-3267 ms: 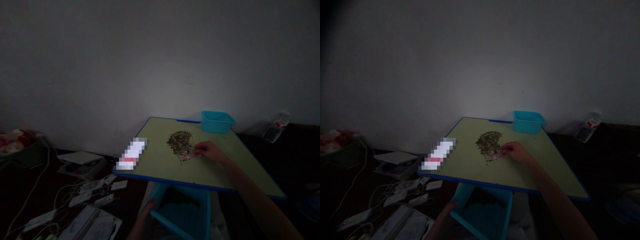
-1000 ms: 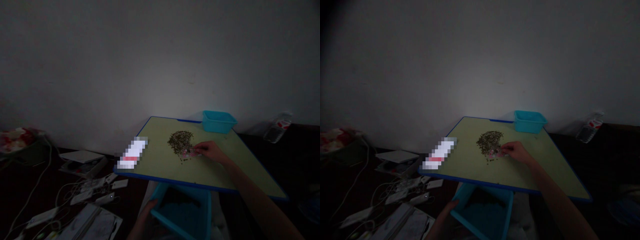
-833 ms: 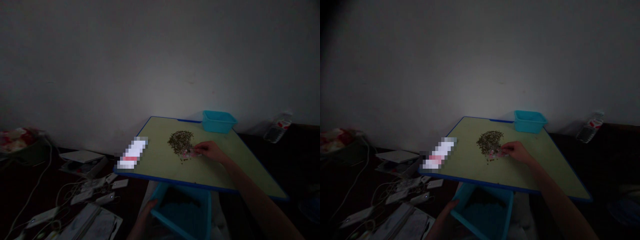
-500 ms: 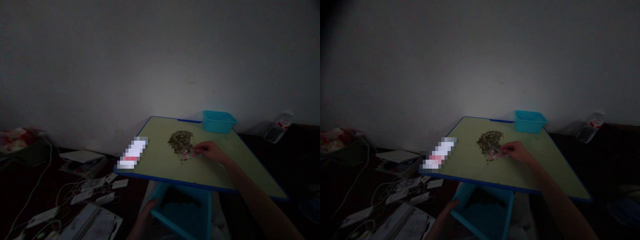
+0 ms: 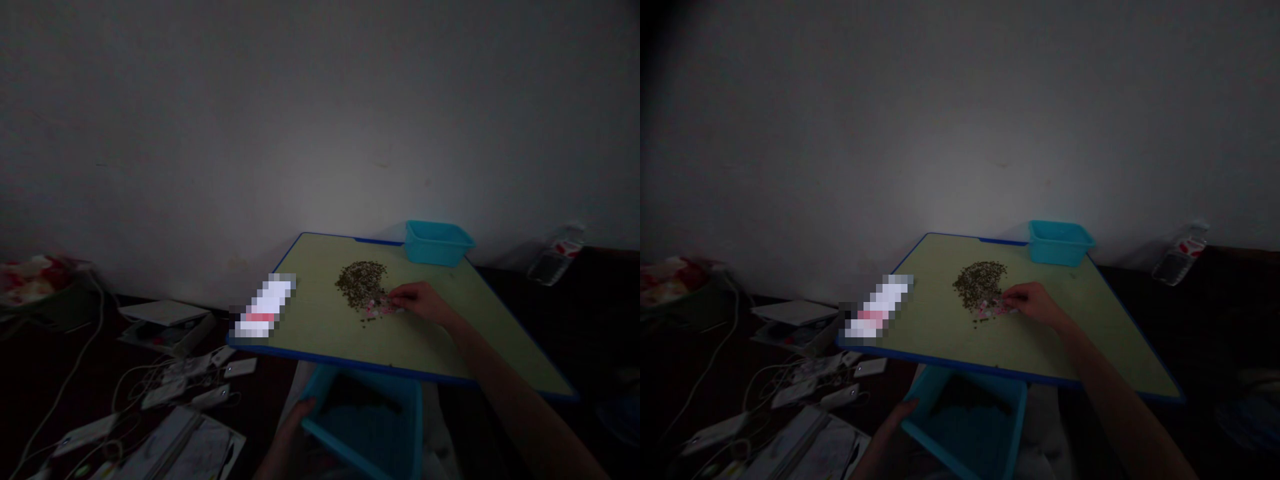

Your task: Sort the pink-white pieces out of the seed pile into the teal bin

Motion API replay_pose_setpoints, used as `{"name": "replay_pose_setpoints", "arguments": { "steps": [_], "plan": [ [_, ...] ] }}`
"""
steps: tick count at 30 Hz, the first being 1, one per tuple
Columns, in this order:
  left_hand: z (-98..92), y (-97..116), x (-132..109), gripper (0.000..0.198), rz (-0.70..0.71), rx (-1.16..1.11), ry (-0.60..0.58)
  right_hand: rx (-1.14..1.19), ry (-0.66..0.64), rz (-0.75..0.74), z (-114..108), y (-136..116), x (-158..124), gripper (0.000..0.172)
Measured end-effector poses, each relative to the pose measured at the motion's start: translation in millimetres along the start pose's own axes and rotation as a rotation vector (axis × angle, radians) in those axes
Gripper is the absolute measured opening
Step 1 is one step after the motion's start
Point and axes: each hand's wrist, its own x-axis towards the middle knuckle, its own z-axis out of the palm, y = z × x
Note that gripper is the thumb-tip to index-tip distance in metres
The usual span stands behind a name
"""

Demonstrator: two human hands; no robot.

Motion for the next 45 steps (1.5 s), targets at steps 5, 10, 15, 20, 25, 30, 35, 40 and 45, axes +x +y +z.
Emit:
{"name": "replay_pose_setpoints", "arguments": {
  "steps": [5,10,15,20,25,30,35,40,45],
  "plan": [
    [-6.0,-2,7,0.093,-0.020,-0.014,-0.013,0.023,-0.050,0.015,1,0,0,0.027],
    [-1.5,-1,1,0.081,-0.001,0.010,-0.001,0.018,-0.037,0.007,4,-3,0,0.023],
    [3.0,0,0,0.078,-0.016,0.023,0.027,-0.006,-0.002,-0.010,5,-6,0,0.020],
    [3.2,0,-2,0.080,-0.021,0.025,0.029,0.008,0.002,-0.015,8,-6,0,0.021],
    [3.8,1,-5,0.080,-0.004,-0.008,0.001,0.013,-0.023,-0.021,12,-8,0,0.022],
    [-7.5,-5,12,0.079,-0.026,-0.009,0.025,-0.015,0.010,-0.010,7,-6,0,0.022],
    [-13.4,-7,19,0.080,-0.023,-0.002,0.022,-0.060,0.007,0.008,-1,-3,0,0.024],
    [-3.0,-4,8,0.075,-0.015,0.002,0.059,-0.038,-0.005,0.000,-3,-1,-1,0.026],
    [0.3,-3,4,0.078,0.009,0.026,0.061,-0.069,0.013,-0.026,-3,-4,-2,0.025]
  ]
}}
